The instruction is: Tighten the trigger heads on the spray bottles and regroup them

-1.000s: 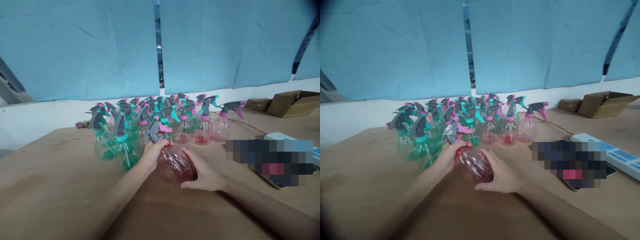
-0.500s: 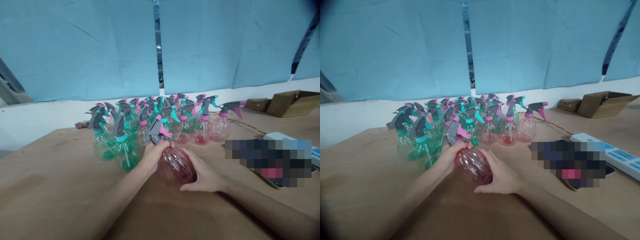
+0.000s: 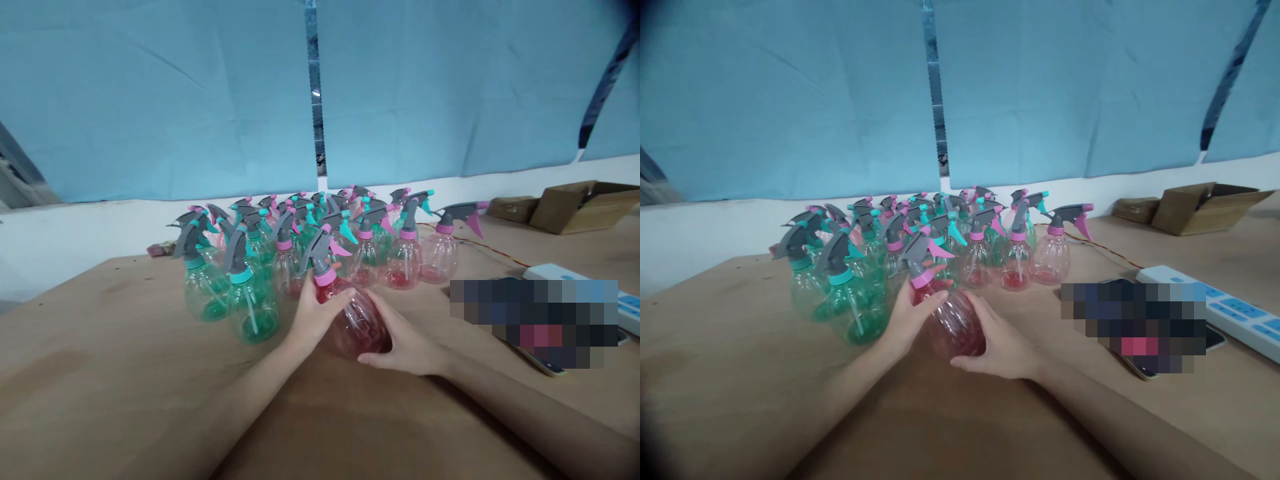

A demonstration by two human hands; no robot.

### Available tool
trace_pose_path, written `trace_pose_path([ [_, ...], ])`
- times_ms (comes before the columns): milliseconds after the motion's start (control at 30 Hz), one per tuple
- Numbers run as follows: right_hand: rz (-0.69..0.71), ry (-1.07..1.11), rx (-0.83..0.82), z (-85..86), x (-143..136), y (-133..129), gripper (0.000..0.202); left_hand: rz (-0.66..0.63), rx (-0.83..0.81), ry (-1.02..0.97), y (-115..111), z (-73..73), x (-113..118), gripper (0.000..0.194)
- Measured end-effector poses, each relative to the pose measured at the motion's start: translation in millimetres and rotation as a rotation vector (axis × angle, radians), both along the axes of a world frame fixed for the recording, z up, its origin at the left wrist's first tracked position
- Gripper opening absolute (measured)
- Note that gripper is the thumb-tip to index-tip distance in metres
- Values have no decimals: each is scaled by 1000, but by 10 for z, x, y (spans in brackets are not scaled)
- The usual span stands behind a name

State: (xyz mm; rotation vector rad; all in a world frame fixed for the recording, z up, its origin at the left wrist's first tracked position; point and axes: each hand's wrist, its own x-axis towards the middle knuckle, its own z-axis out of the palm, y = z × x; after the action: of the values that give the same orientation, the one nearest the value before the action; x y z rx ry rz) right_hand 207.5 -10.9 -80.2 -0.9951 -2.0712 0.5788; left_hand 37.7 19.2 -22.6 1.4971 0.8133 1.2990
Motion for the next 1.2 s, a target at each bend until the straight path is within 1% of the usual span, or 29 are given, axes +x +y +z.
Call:
trace_pose_path([
  [100, -43, 19, -4, -14, -15, 23, 98, -6, 83, 105, -45, -133, 13, 55],
  [233, -17, 136, 4, -38, -61, 51, 98, -69, 136, 217, -68, -277, 26, 67],
  [333, -21, 206, -30, -60, -86, 65, 95, -98, 165, 218, -49, -323, 26, 69],
  [467, -68, 214, -45, -80, -83, 80, 93, -112, 166, 233, -18, -354, 24, 70],
  [600, -102, 252, -19, -82, -87, 104, 91, -86, 158, 292, 21, -423, 27, 80],
  [700, -132, 287, -2, -58, -112, 114, 88, -49, 161, 340, 49, -477, 26, 79],
  [833, -207, 290, 45, -10, -139, 80, 90, 5, 136, 413, 57, -498, 20, 76],
  [933, -301, 243, 138, 21, -130, 34, 91, 29, 124, 444, 45, -472, 19, 75],
  [1033, -364, 167, 222, 47, -104, 7, 86, -10, 122, 447, 35, -438, 26, 63],
  [1100, -426, 142, 236, 58, -85, 10, 85, -37, 106, 429, 35, -430, 35, 53],
  [1133, -465, 133, 236, 61, -75, 17, 85, -46, 89, 415, 37, -432, 40, 51],
  [1200, -545, 115, 238, 65, -55, 37, 85, -75, 52, 391, 43, -446, 49, 53],
])
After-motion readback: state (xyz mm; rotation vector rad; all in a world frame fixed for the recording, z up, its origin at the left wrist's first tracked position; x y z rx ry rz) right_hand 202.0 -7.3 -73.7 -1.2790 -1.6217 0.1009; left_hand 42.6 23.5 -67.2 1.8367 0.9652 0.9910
